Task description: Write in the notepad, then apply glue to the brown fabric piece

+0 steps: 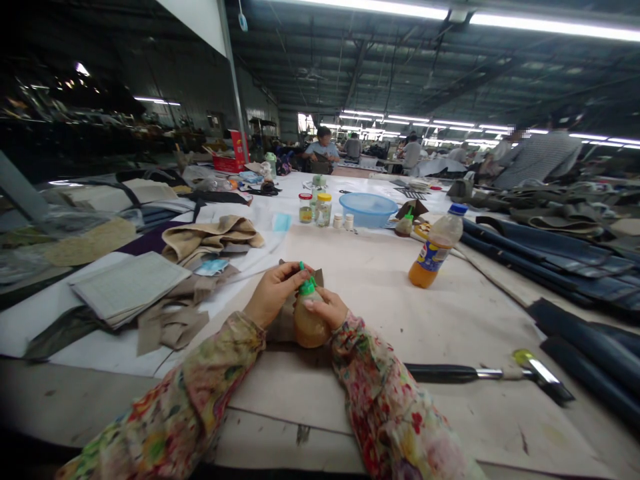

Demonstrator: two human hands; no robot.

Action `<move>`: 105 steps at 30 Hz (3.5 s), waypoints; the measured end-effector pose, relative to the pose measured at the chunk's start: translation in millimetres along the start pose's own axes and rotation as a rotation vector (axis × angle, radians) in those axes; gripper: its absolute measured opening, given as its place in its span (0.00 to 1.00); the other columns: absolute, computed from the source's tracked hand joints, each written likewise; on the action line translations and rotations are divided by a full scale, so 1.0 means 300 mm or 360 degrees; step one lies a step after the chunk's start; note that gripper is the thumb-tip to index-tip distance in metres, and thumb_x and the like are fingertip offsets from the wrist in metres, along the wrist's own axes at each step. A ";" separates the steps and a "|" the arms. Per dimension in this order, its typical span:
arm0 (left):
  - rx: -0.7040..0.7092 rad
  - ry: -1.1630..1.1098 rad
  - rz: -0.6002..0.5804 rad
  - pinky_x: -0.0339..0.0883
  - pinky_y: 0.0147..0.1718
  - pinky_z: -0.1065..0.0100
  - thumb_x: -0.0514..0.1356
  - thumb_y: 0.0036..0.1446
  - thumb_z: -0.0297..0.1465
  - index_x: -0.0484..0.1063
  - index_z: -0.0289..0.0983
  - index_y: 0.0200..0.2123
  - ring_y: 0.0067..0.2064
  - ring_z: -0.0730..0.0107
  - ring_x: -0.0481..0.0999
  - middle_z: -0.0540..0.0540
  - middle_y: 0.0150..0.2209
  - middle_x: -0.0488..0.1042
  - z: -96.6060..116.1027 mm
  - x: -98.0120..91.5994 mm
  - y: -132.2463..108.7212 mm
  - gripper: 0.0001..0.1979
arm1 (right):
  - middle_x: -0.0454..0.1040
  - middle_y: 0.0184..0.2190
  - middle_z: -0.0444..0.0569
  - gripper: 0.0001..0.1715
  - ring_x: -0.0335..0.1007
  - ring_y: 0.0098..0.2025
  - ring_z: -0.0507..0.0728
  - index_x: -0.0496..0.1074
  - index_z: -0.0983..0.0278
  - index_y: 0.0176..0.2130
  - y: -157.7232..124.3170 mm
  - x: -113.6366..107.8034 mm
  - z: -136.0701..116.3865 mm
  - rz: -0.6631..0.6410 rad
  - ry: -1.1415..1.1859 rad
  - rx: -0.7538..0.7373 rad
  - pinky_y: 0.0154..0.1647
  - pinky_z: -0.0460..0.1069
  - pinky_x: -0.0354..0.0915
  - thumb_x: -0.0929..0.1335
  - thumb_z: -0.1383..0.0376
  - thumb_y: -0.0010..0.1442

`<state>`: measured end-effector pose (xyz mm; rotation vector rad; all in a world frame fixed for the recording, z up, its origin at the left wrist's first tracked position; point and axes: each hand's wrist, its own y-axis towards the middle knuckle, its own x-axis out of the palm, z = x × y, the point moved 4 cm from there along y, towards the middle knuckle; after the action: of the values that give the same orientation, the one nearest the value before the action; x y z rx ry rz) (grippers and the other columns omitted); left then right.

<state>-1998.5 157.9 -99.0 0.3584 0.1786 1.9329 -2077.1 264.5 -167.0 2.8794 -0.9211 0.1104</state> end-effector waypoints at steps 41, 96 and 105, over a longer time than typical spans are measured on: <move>0.0261 0.0273 0.0264 0.66 0.35 0.70 0.58 0.55 0.46 0.78 0.36 0.31 0.33 0.69 0.72 0.46 0.30 0.76 -0.028 -0.015 0.009 0.19 | 0.73 0.28 0.47 0.28 0.65 0.30 0.54 0.72 0.66 0.36 -0.048 0.072 -0.116 0.0432 -0.0415 -0.0145 0.33 0.50 0.65 0.71 0.51 0.39; -0.0063 -0.0187 -0.0050 0.66 0.35 0.70 0.72 0.39 0.38 0.77 0.35 0.32 0.34 0.71 0.72 0.47 0.32 0.76 0.030 0.001 -0.014 0.17 | 0.76 0.35 0.55 0.41 0.73 0.37 0.59 0.74 0.67 0.38 -0.061 0.073 -0.034 -0.0286 0.0557 0.0496 0.45 0.55 0.68 0.71 0.38 0.37; 0.0366 0.0449 0.0184 0.63 0.32 0.71 0.62 0.51 0.36 0.71 0.36 0.28 0.30 0.72 0.68 0.51 0.27 0.72 0.065 -0.031 -0.015 0.08 | 0.74 0.41 0.52 0.44 0.70 0.45 0.61 0.68 0.64 0.46 -0.014 0.022 -0.036 0.0034 -0.0210 -0.0081 0.53 0.58 0.63 0.77 0.44 0.35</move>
<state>-1984.8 150.3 -83.4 0.2493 0.5797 2.0779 -2069.6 265.4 -155.9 2.8586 -0.9620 -0.1011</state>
